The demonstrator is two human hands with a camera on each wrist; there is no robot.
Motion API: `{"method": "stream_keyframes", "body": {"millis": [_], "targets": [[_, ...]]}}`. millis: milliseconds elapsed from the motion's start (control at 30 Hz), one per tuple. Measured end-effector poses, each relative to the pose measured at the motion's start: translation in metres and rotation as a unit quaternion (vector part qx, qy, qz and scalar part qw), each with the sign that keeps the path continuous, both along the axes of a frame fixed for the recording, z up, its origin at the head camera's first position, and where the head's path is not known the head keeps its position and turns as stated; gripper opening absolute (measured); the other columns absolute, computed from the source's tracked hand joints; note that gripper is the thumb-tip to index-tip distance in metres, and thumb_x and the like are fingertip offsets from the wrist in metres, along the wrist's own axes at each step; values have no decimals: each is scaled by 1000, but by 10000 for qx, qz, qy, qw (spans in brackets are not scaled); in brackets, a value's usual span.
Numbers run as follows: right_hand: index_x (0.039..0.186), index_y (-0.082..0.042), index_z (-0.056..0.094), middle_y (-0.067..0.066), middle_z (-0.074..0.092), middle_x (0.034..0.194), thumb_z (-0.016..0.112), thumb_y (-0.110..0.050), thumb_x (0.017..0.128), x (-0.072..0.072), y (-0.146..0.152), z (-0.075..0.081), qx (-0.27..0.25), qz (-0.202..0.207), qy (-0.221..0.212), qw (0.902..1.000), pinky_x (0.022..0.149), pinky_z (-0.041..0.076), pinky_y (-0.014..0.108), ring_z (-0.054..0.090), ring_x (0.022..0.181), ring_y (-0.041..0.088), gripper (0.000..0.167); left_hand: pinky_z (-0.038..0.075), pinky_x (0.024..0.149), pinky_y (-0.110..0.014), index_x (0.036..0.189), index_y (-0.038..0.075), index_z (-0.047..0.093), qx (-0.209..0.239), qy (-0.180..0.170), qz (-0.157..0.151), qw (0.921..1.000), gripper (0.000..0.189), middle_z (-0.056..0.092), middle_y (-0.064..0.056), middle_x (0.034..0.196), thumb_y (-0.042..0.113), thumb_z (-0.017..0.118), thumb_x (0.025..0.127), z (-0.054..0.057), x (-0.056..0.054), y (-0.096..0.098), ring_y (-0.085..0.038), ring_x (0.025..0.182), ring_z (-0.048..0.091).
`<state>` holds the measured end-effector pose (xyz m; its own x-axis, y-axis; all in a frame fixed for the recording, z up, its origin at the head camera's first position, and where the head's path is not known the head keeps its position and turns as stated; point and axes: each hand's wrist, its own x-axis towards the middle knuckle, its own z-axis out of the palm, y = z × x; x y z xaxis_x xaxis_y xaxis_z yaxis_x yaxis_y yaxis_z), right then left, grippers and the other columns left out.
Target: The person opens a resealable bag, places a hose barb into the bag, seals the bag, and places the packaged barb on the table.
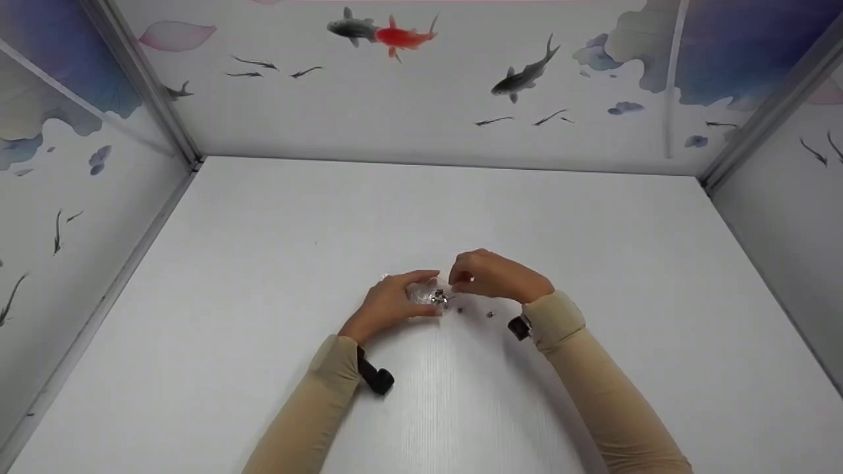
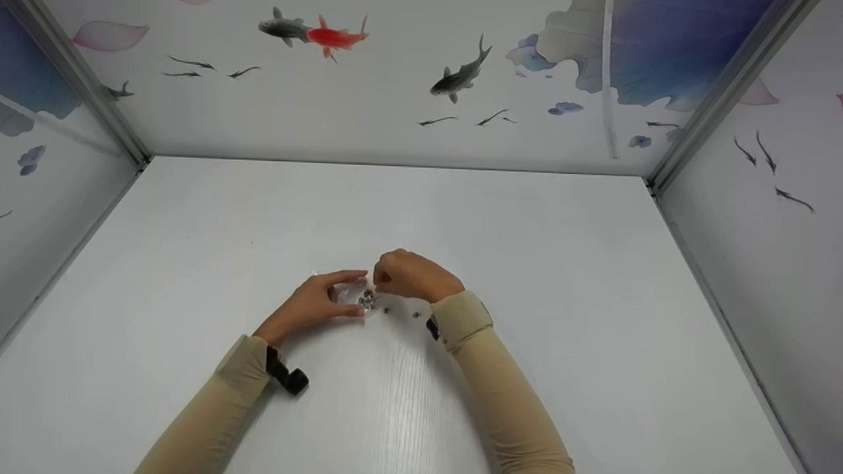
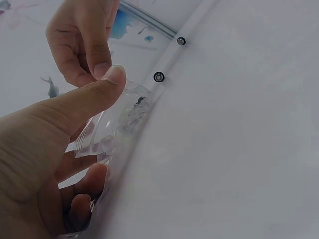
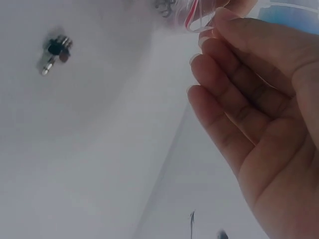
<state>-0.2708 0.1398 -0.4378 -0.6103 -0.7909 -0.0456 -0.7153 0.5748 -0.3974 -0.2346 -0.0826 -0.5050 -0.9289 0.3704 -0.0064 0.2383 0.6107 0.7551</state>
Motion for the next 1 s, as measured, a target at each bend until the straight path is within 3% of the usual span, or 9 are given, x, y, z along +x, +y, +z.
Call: {"method": "stream_keyframes", "body": {"millis": [333,1000], "targets": [[96,-9,74,-1,69,92,73,-15,86,1,16,-4,151,-381,-529,9978,77,53,27,61,83,10,11,37,108,-48,136,32,55,-42,-8,-8,10000,68,56,5,138,47,80,74,2,0,1,-20,132,48],[96,-13,74,-5,68,90,77,-19,82,11,46,-8,460,-654,-1145,9902,76,51,27,57,81,11,16,36,109,-46,134,38,55,-86,-94,119,9998,69,55,5,140,54,79,71,0,-1,1,-20,134,46]]}}
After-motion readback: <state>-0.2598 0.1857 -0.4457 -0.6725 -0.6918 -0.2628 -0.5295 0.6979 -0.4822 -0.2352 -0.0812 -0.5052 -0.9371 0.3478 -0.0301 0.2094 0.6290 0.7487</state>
